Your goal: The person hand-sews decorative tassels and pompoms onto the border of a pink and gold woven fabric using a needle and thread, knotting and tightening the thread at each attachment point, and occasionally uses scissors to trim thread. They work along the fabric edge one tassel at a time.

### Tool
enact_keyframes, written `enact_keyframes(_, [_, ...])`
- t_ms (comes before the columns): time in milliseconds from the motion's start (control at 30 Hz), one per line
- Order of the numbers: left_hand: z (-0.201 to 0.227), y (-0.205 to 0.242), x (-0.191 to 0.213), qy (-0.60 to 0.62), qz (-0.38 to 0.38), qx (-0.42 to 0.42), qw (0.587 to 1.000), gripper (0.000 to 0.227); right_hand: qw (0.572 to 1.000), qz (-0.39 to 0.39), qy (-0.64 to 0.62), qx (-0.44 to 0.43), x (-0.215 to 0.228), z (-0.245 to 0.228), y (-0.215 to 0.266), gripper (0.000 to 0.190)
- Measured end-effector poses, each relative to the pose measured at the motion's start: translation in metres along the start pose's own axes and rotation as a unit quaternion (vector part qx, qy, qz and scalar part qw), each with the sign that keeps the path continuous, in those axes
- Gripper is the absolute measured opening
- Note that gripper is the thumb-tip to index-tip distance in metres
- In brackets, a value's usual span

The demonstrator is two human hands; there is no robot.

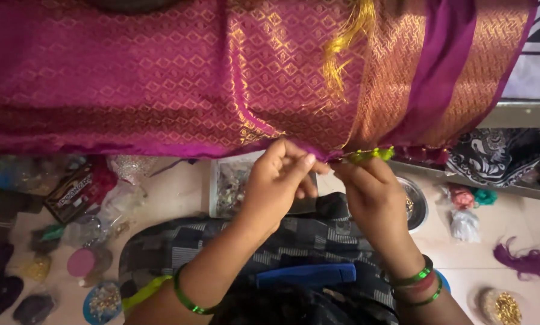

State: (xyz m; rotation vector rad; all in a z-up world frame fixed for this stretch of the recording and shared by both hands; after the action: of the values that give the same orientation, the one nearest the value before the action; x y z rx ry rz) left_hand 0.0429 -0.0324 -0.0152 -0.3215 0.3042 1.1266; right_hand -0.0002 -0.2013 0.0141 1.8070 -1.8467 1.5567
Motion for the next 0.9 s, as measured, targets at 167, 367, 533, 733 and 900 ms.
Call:
enact_keyframes(167, [0.016, 0.013, -0.016, -0.289, -0.006, -0.149, 0.946, 0.009, 0.999, -0.033, 0.006, 0.012, 0.014, -0.011, 0.004, 0.015])
enact_keyframes(367, [0.034, 0.025, -0.031, -0.404, 0.000, -0.228, 0.886, 0.006, 1.000, -0.004, 0.005, 0.020, 0.031, -0.030, -0.015, 0.017])
enact_keyframes(533, [0.023, 0.026, -0.015, -0.197, 0.001, -0.108, 0.974, 0.007, 0.936, -0.018, -0.315, -0.156, 0.014, -0.036, -0.025, 0.035])
enact_keyframes(733, [0.028, 0.034, -0.021, -0.128, 0.034, -0.031, 0.991, 0.009, 0.992, 0.024, 0.050, 0.112, 0.018, -0.052, -0.017, 0.036])
enact_keyframes(900, [0.033, 0.040, -0.025, -0.192, 0.038, -0.072, 0.978, 0.011, 0.967, 0.013, -0.251, -0.034, 0.017, -0.046, -0.014, 0.043])
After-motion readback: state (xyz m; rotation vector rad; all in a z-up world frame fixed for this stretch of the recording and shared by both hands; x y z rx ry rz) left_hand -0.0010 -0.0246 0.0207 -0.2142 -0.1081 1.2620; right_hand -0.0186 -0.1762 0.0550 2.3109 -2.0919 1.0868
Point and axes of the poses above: each hand's wrist, its own y-axis away from the middle knuckle, its own x-axis out of the back of the hand, z = x × y, the point moved 3 cm from there along -y, towards the middle knuckle, and after that the axes turned 12 degrees about -z, right-handed, at the moved point
